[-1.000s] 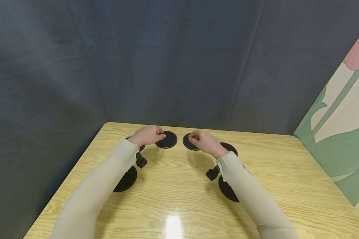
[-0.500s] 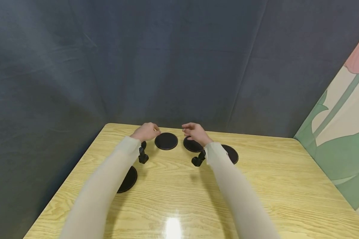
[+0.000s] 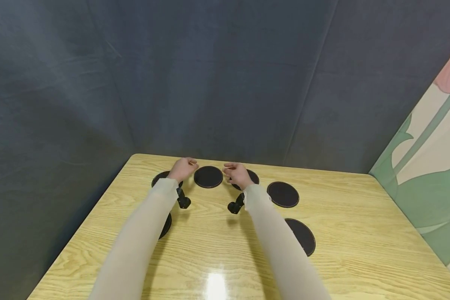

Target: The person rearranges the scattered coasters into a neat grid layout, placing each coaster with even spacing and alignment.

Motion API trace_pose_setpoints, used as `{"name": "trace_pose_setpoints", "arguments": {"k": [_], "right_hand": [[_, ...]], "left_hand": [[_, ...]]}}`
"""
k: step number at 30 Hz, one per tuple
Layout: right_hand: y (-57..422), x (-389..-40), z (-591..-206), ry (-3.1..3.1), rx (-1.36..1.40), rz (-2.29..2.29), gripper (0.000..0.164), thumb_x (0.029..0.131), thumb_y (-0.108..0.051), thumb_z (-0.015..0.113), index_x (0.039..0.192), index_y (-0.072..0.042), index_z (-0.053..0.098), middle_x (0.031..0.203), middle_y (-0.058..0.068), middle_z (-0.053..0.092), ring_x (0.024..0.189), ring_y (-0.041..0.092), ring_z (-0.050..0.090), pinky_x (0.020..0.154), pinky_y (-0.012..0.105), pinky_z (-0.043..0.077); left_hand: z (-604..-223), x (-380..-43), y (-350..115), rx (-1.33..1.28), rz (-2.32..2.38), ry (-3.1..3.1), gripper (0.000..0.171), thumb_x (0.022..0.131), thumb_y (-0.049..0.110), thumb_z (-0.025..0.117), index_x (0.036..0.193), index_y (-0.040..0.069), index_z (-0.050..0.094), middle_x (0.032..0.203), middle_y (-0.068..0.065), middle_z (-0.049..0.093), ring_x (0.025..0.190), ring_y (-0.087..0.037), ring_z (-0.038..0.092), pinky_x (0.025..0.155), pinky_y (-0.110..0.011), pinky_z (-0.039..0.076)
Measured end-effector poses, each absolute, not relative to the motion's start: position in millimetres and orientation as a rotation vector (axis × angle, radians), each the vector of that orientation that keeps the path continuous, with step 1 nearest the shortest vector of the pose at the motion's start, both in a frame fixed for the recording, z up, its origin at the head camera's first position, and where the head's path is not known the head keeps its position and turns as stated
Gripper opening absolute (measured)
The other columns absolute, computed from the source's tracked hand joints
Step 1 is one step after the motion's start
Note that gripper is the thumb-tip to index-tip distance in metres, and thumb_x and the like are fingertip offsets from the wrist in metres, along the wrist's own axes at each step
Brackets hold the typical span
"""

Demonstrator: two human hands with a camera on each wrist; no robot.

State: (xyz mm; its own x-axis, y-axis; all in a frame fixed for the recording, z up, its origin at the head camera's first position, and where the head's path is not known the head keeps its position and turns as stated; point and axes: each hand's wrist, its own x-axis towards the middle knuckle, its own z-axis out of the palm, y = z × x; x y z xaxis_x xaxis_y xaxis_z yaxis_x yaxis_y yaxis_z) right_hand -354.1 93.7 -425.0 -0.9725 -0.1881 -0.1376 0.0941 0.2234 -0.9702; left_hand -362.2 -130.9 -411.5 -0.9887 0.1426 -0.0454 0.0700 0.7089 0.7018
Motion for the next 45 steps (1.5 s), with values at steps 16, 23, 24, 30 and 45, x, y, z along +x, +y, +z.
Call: {"name": "trace_pose_setpoints", "arguments": {"k": [16,23,24,30,45], "right_hand": [[84.4,-348.3,-442.5,2.419,0.002,-1.670,0.039,0.097,-0.017,0.058,0.134,-0.002,0.056,0.130,0.021,0.058,0.119,0.034,0.058,0.093,0.042,0.054],[79.9,-348.8,-445.9,2.452,-0.006,-1.656,0.036,0.097,-0.018,0.058,0.129,-0.003,0.060,0.129,0.019,0.060,0.112,0.034,0.063,0.090,0.041,0.055],[79.4,-348.6,-445.9,2.453,-0.004,-1.657,0.035,0.097,-0.018,0.058,0.129,-0.003,0.060,0.129,0.019,0.061,0.112,0.033,0.063,0.090,0.041,0.055],[76.5,-347.6,-444.2,2.414,-0.011,-1.694,0.036,0.098,-0.016,0.057,0.131,-0.003,0.059,0.131,0.020,0.059,0.116,0.034,0.060,0.092,0.042,0.054],[71.4,-347.8,-449.4,2.421,0.060,-1.785,0.032,0.096,-0.005,0.057,0.127,0.000,0.062,0.127,0.020,0.062,0.107,0.030,0.065,0.083,0.033,0.058]], "left_hand": [[-432.9,-359.0,-125.4,0.019,1.261,2.726,0.041,0.099,0.023,0.050,0.133,0.002,0.056,0.137,-0.017,0.054,0.124,-0.034,0.052,0.102,-0.047,0.045],[-432.6,-355.2,-117.9,-0.069,1.351,2.662,0.039,0.097,0.019,0.050,0.131,0.003,0.058,0.127,-0.016,0.062,0.080,-0.019,0.060,0.076,-0.034,0.052],[-432.7,-355.2,-116.7,-0.089,1.380,2.649,0.039,0.096,0.018,0.050,0.131,0.003,0.058,0.126,-0.016,0.062,0.075,-0.017,0.059,0.073,-0.032,0.052],[-433.5,-355.3,-113.6,-0.184,1.507,2.568,0.036,0.096,0.014,0.052,0.129,0.001,0.060,0.133,-0.016,0.057,0.101,-0.027,0.065,0.085,-0.037,0.056],[-436.3,-359.4,-121.1,-0.269,1.610,2.508,0.041,0.088,-0.004,0.058,0.127,0.003,0.062,0.134,-0.018,0.057,0.074,-0.016,0.062,0.064,-0.028,0.055]]}}
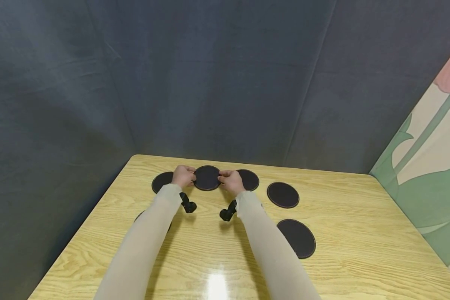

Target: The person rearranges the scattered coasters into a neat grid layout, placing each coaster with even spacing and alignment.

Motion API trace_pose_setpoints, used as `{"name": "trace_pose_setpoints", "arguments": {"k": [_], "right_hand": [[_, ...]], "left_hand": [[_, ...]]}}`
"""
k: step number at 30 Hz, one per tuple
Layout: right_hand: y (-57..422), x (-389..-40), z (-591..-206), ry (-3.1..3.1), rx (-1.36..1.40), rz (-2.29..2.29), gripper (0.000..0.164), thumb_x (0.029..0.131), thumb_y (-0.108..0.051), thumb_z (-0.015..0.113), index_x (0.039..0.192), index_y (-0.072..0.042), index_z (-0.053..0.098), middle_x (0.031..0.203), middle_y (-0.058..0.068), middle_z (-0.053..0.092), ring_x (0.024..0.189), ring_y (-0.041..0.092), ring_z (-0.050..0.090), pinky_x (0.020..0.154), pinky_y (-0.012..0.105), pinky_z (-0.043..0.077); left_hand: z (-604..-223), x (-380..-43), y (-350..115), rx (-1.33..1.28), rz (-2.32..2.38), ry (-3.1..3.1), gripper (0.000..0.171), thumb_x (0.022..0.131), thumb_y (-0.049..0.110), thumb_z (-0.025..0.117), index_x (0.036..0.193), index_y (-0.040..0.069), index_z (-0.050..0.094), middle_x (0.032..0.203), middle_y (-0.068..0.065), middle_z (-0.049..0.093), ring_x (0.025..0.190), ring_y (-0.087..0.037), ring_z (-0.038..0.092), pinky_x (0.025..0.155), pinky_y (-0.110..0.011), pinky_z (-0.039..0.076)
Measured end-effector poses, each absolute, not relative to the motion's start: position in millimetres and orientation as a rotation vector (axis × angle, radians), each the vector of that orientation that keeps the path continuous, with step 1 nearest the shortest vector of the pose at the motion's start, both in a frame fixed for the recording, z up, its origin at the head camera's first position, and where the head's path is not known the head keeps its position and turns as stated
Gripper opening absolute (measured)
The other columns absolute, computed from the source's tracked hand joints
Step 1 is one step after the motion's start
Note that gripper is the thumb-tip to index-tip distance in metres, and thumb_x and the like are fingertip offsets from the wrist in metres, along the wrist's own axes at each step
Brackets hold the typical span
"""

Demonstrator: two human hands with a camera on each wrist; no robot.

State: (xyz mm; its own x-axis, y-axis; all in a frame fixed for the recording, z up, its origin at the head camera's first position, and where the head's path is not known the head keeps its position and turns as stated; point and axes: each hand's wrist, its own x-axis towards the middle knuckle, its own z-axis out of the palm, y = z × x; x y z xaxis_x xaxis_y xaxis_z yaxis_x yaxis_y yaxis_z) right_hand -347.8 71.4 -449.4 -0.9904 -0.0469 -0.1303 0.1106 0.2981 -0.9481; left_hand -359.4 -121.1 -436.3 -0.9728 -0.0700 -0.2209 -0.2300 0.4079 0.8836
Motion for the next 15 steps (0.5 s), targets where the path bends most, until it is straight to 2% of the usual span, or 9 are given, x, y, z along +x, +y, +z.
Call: {"name": "trace_pose_setpoints", "arguments": {"k": [4,6,8,11,13,15], "right_hand": [[71.0,-347.3,-448.2,2.407,0.129,-1.869,0.031,0.093,-0.002,0.061,0.124,-0.001,0.065,0.123,0.019,0.064,0.088,0.024,0.070,0.074,0.027,0.059],[71.7,-347.1,-448.6,2.396,0.144,-1.909,0.031,0.091,0.001,0.062,0.122,-0.001,0.066,0.118,0.019,0.065,0.082,0.019,0.068,0.071,0.026,0.059],[73.1,-347.1,-449.7,2.388,0.145,-1.949,0.031,0.090,0.004,0.063,0.121,0.000,0.067,0.112,0.017,0.065,0.079,0.014,0.065,0.069,0.025,0.059],[76.2,-346.8,-452.7,2.361,0.132,-2.007,0.032,0.088,0.007,0.062,0.119,0.002,0.066,0.099,0.011,0.061,0.077,0.011,0.061,0.068,0.024,0.058],[78.1,-346.2,-454.6,2.345,0.119,-2.036,0.033,0.087,0.009,0.063,0.120,0.003,0.066,0.094,0.007,0.058,0.075,0.011,0.059,0.067,0.023,0.058],[79.6,-344.9,-455.7,2.325,0.111,-2.059,0.034,0.087,0.009,0.063,0.121,0.005,0.065,0.091,0.006,0.055,0.073,0.011,0.059,0.065,0.022,0.058]], "left_hand": [[-434.9,-359.2,-122.7,-0.274,1.683,2.472,0.042,0.087,-0.006,0.059,0.128,0.003,0.062,0.130,-0.019,0.059,0.061,-0.011,0.057,0.058,-0.026,0.052],[-433.4,-358.2,-123.2,-0.258,1.739,2.432,0.043,0.087,-0.007,0.059,0.129,0.003,0.061,0.130,-0.019,0.059,0.053,-0.010,0.049,0.055,-0.027,0.048],[-431.4,-356.4,-123.2,-0.247,1.782,2.404,0.043,0.087,-0.007,0.059,0.129,0.003,0.061,0.131,-0.019,0.058,0.052,-0.008,0.048,0.056,-0.027,0.048],[-427.5,-352.3,-123.1,-0.223,1.828,2.367,0.043,0.087,-0.007,0.060,0.130,0.003,0.060,0.133,-0.019,0.056,0.056,-0.007,0.051,0.062,-0.031,0.052],[-425.1,-349.4,-122.6,-0.219,1.846,2.358,0.044,0.087,-0.007,0.061,0.129,0.002,0.060,0.132,-0.019,0.057,0.064,-0.008,0.057,0.071,-0.034,0.057],[-423.3,-347.0,-122.3,-0.215,1.871,2.331,0.045,0.086,-0.008,0.061,0.130,0.002,0.059,0.130,-0.020,0.058,0.067,-0.009,0.057,0.079,-0.039,0.056]]}}
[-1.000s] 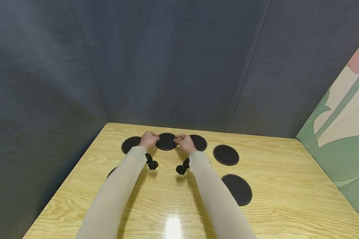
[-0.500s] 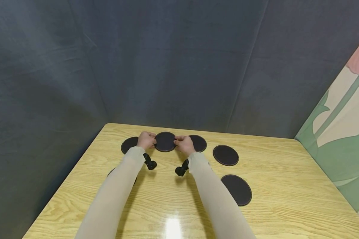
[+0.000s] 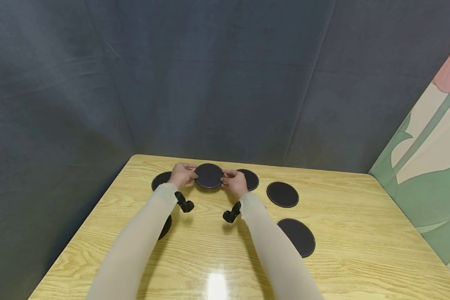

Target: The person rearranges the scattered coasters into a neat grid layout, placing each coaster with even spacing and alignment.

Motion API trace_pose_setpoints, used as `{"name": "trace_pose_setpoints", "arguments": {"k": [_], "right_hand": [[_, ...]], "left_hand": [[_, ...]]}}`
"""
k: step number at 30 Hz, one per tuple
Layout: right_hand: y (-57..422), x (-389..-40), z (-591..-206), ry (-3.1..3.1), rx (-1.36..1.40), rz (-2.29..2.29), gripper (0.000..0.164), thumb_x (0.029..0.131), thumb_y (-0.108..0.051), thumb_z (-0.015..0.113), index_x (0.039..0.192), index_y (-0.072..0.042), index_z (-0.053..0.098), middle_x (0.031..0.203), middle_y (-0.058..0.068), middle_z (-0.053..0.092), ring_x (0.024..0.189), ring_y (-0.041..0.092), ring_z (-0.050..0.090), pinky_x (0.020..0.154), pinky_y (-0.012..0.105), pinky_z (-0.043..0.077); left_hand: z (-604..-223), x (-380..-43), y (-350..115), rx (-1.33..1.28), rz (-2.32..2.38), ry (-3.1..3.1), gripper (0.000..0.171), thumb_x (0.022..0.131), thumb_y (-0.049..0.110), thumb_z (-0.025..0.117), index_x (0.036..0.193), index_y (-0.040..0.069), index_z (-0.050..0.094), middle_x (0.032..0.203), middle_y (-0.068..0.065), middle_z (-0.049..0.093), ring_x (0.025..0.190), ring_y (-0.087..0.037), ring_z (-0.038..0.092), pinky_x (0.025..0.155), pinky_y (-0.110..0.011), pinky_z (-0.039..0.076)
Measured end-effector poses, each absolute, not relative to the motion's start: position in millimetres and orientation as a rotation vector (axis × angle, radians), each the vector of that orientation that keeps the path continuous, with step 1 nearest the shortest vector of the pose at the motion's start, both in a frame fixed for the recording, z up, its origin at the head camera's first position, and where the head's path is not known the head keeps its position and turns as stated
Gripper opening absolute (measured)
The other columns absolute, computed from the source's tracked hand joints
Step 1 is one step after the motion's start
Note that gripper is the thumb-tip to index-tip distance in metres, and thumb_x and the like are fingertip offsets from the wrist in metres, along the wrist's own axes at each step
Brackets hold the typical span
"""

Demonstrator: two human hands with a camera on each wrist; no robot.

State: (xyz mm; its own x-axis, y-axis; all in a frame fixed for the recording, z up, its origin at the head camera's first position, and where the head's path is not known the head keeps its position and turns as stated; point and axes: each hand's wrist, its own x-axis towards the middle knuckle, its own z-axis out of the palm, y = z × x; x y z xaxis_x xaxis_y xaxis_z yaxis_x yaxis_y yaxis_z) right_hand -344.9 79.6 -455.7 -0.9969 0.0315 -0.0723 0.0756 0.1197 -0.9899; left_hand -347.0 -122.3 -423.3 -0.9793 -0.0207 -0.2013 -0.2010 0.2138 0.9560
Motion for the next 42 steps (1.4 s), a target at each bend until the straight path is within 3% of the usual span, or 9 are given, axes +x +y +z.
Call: {"name": "trace_pose_setpoints", "arguments": {"k": [9,19,25,32,42], "right_hand": [[84.9,-339.0,-453.3,2.212,0.073,-2.137,0.039,0.086,0.011,0.062,0.125,0.008,0.060,0.094,0.010,0.057,0.066,0.007,0.059,0.066,0.021,0.057],[93.1,-332.0,-442.8,2.110,0.070,-2.133,0.042,0.088,0.008,0.063,0.129,0.004,0.058,0.102,0.009,0.059,0.069,0.005,0.062,0.070,0.022,0.057],[97.2,-326.3,-435.9,2.060,0.057,-2.145,0.042,0.090,0.008,0.060,0.131,0.002,0.057,0.104,0.008,0.058,0.074,0.008,0.063,0.084,0.033,0.057],[99.2,-320.8,-429.6,2.027,0.009,-2.164,0.043,0.091,0.007,0.059,0.133,0.004,0.054,0.107,0.009,0.055,0.077,0.008,0.062,0.101,0.050,0.047],[102.5,-314.9,-425.7,2.000,-0.016,-2.159,0.043,0.092,0.007,0.059,0.134,0.003,0.054,0.107,0.007,0.054,0.080,0.009,0.062,0.103,0.050,0.046]], "left_hand": [[-418.3,-340.6,-121.0,-0.231,1.950,2.239,0.049,0.085,-0.011,0.062,0.132,0.002,0.057,0.137,-0.019,0.052,0.086,-0.015,0.061,0.089,-0.043,0.053],[-414.4,-335.3,-123.0,-0.221,1.990,2.182,0.050,0.085,-0.011,0.063,0.132,0.002,0.057,0.129,-0.018,0.054,0.074,-0.011,0.058,0.078,-0.035,0.055],[-412.7,-330.0,-124.3,-0.206,2.016,2.145,0.052,0.084,-0.010,0.063,0.134,0.002,0.055,0.119,-0.016,0.057,0.071,-0.011,0.058,0.081,-0.036,0.054],[-405.9,-321.9,-126.6,-0.191,2.031,2.091,0.054,0.088,-0.007,0.063,0.139,0.003,0.051,0.134,-0.016,0.051,0.084,-0.012,0.061,0.096,-0.042,0.051],[-404.6,-312.6,-127.5,-0.173,2.066,2.055,0.053,0.088,-0.007,0.061,0.139,0.003,0.050,0.138,-0.014,0.047,0.088,-0.013,0.058,0.098,-0.042,0.049]]}}
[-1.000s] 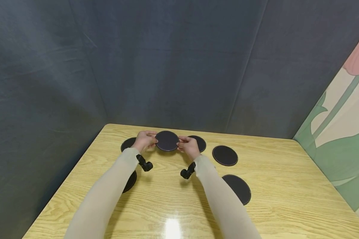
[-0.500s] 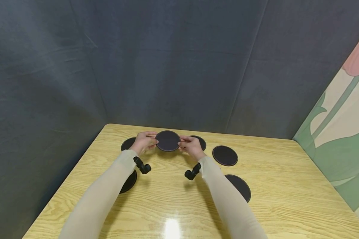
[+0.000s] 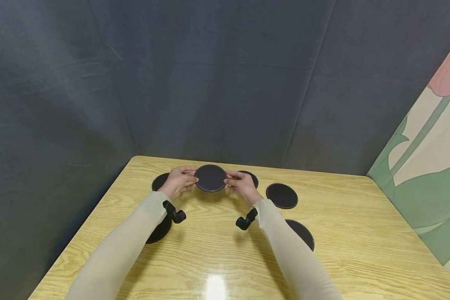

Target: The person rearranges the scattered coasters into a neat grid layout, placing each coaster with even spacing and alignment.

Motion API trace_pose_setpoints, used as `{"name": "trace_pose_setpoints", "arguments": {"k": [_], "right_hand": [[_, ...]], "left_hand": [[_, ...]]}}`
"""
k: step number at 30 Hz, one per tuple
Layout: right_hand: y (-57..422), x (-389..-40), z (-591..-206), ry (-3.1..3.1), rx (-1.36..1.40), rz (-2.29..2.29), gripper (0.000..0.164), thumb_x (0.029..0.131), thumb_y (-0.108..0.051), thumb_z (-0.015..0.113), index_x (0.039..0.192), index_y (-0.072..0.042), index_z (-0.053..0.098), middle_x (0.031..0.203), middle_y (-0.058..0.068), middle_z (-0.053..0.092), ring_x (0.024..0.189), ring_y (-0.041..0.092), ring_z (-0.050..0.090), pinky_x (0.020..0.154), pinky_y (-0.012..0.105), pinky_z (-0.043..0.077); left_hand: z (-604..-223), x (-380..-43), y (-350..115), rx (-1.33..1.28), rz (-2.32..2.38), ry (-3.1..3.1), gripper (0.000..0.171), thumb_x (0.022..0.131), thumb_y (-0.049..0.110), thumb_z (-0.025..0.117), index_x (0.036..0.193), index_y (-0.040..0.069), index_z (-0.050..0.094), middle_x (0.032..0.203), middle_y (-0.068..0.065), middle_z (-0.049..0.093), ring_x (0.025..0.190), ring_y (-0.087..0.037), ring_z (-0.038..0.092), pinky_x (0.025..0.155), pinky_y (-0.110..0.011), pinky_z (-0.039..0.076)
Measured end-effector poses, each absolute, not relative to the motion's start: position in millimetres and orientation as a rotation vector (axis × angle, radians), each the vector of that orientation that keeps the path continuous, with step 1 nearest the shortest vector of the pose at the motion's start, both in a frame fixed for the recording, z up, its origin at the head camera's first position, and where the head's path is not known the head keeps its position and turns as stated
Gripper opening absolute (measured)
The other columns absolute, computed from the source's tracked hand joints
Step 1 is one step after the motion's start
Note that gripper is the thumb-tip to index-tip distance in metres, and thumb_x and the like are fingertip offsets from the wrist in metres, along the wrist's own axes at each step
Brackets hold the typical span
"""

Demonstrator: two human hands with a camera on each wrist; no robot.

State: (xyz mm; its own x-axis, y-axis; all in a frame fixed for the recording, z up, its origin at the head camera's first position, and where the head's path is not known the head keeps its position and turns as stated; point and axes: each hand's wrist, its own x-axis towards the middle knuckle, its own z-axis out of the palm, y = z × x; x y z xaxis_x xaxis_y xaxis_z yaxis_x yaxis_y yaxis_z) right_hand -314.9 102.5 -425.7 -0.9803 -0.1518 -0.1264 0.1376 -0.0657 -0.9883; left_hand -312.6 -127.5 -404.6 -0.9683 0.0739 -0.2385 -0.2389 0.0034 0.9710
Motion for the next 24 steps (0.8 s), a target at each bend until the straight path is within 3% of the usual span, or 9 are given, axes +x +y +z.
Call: {"name": "trace_pose_setpoints", "arguments": {"k": [3,15,20,24], "right_hand": [[101.9,-313.0,-425.1,1.993,-0.003,-2.165,0.043,0.091,0.007,0.060,0.133,0.002,0.054,0.105,0.006,0.055,0.080,0.009,0.062,0.104,0.051,0.045],[101.3,-308.1,-429.7,2.030,-0.027,-2.155,0.043,0.089,0.009,0.061,0.132,0.005,0.055,0.105,0.007,0.057,0.082,0.009,0.062,0.098,0.046,0.050],[101.4,-307.9,-437.2,2.047,-0.056,-2.159,0.043,0.088,0.009,0.061,0.131,0.007,0.055,0.102,0.007,0.059,0.080,0.009,0.063,0.096,0.046,0.052],[100.6,-307.0,-442.2,2.059,-0.083,-2.147,0.043,0.088,0.010,0.061,0.131,0.008,0.055,0.102,0.009,0.060,0.078,0.010,0.063,0.091,0.042,0.055]], "left_hand": [[-405.3,-310.6,-128.2,-0.188,2.077,2.045,0.053,0.087,-0.008,0.062,0.138,0.003,0.051,0.137,-0.013,0.047,0.087,-0.012,0.058,0.099,-0.042,0.048],[-412.3,-307.1,-130.3,-0.181,2.076,2.038,0.055,0.087,-0.009,0.062,0.139,0.002,0.049,0.134,-0.013,0.046,0.087,-0.012,0.059,0.083,-0.028,0.055],[-418.2,-306.0,-130.0,-0.174,2.059,2.077,0.053,0.085,-0.010,0.064,0.136,0.002,0.053,0.125,-0.014,0.050,0.079,-0.010,0.059,0.083,-0.031,0.056],[-422.5,-304.1,-131.1,-0.182,2.035,2.094,0.054,0.085,-0.008,0.064,0.137,0.003,0.052,0.127,-0.015,0.049,0.077,-0.009,0.060,0.083,-0.032,0.056]]}}
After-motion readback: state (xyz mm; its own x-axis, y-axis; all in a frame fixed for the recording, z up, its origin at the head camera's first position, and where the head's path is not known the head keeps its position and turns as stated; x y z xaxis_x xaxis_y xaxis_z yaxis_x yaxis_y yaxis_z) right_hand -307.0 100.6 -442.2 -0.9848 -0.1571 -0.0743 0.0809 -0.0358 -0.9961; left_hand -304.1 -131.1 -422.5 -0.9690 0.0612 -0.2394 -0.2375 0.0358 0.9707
